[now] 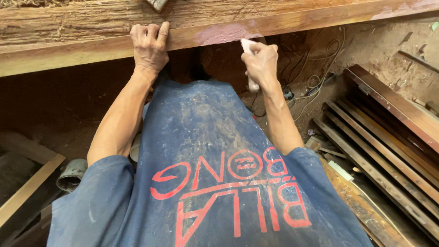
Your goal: The person fills gaps in a wooden beam using a putty knife to apply filler from a hawk and then smooths the surface with a small piece of wood.
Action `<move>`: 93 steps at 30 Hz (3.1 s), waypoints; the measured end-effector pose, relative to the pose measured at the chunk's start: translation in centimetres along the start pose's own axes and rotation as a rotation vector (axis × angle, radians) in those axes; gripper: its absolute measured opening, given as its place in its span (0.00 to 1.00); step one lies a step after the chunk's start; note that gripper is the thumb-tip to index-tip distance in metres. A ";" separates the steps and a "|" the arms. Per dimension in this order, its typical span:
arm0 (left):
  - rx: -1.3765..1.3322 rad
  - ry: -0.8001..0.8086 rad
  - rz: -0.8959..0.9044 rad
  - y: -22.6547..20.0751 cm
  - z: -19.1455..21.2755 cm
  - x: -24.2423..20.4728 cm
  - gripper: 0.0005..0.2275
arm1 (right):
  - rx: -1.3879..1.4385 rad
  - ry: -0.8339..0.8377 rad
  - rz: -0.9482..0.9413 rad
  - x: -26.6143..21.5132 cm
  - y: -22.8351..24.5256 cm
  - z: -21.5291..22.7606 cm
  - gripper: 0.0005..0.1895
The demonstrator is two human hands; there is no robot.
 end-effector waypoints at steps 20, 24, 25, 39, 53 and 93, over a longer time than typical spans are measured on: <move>-0.031 0.081 -0.039 1.0 0.6 0.2 0.25 | -0.348 -0.471 0.472 0.3 -4.8 1.5 0.12; -0.102 0.183 -0.072 1.5 1.1 1.4 0.26 | 0.152 -0.301 0.092 1.9 -2.3 0.3 0.07; -0.113 0.209 -0.073 1.7 1.1 1.7 0.25 | 0.189 -0.275 0.050 2.3 -1.5 -0.4 0.07; -0.126 0.294 -0.087 2.8 -0.5 2.3 0.33 | -0.035 -0.581 -0.004 -0.9 7.3 -12.7 0.14; -0.132 0.258 -0.095 2.8 -0.4 2.0 0.27 | 0.362 -0.276 -0.048 -4.9 6.1 -6.7 0.17; -0.106 0.207 -0.103 2.5 0.0 2.4 0.27 | -0.049 -0.282 0.085 -2.1 12.3 -15.5 0.12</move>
Point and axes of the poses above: each hand's wrist, its own x-axis towards the middle knuckle, its own z-axis out of the back of the hand, y = z × x, the point moved 5 cm from there along x, towards the middle knuckle, and after that the axes turned 13 degrees about -x, right-handed, at the moved point
